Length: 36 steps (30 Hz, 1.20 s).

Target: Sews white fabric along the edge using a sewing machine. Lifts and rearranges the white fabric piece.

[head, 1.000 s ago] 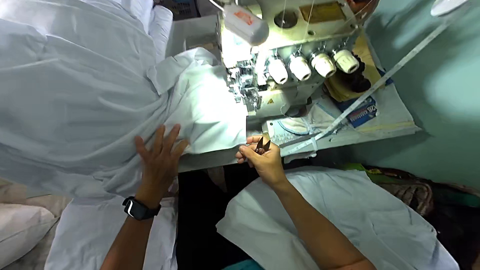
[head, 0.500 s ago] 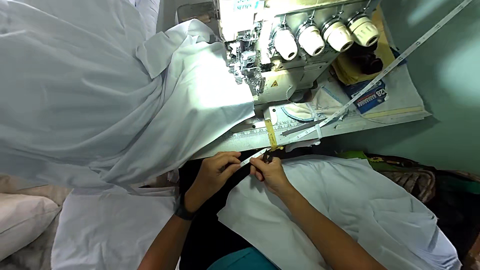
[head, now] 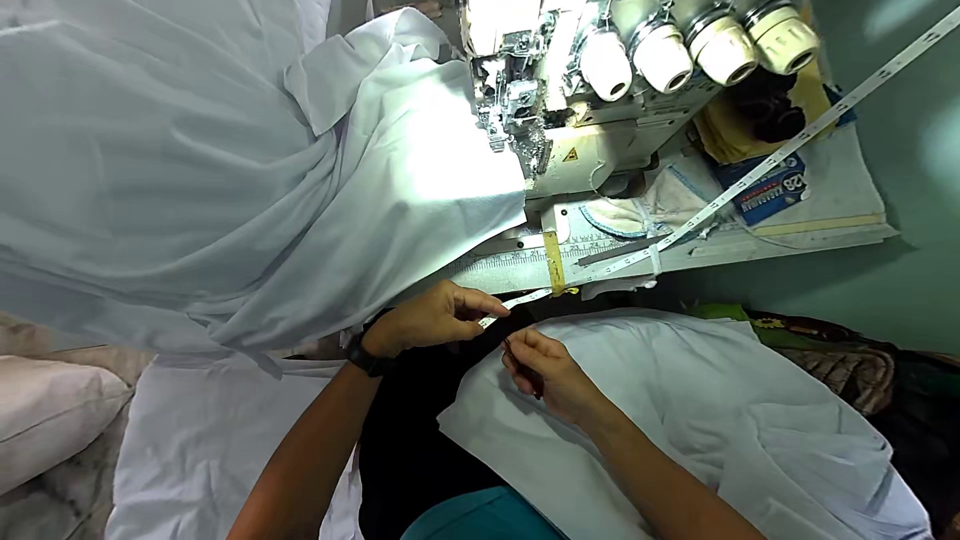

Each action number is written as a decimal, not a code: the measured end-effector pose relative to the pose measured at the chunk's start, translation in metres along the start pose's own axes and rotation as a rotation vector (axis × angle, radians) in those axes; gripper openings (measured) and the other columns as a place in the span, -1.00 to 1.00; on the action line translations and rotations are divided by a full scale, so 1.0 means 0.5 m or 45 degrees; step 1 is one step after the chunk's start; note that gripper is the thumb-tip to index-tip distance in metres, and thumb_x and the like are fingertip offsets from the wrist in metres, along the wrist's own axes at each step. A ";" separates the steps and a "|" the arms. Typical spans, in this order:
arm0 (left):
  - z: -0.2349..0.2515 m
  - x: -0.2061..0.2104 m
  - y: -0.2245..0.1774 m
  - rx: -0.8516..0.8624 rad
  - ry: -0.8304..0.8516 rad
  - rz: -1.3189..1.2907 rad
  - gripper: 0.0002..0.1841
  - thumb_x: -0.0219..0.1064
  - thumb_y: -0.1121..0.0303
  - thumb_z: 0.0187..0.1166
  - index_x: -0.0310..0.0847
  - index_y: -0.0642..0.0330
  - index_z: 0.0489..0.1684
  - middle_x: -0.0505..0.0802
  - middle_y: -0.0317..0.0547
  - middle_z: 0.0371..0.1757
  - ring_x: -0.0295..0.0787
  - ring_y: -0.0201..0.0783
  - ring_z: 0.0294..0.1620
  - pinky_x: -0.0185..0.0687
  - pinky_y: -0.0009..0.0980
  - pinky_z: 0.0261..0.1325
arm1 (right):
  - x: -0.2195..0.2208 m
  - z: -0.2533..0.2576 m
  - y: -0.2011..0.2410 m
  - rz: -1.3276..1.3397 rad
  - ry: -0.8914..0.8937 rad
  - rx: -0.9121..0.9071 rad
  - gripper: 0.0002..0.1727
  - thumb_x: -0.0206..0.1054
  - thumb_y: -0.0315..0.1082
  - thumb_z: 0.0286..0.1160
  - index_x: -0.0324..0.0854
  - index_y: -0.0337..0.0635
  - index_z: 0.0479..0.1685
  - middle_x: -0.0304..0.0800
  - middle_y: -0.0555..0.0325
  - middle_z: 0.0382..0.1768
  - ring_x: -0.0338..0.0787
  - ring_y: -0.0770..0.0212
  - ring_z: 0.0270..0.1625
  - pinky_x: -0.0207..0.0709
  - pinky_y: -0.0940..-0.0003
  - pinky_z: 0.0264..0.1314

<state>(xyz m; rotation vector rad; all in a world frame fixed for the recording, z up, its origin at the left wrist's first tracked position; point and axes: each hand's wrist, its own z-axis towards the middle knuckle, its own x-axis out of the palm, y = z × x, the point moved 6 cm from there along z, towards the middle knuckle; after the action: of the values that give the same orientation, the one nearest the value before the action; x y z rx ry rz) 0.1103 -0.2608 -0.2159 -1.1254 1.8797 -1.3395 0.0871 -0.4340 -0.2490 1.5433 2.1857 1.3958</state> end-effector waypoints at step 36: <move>-0.024 -0.158 -0.225 0.725 -1.159 0.771 -0.88 0.29 0.51 0.62 0.60 0.36 -0.03 0.72 -0.23 -0.22 0.58 -0.69 -0.30 0.50 -0.80 -0.18 | 0.005 0.124 0.266 -0.533 -0.447 -1.257 -0.87 0.45 -0.48 0.38 0.73 -0.32 -0.48 0.71 0.20 -0.20 0.61 0.61 -0.31 0.52 0.75 -0.27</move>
<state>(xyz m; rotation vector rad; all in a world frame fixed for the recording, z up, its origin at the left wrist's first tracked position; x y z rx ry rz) 0.1736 -0.2027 -0.1079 -0.6078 0.9447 -0.7245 0.2112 -0.3874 -0.1857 0.8108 1.1736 1.5246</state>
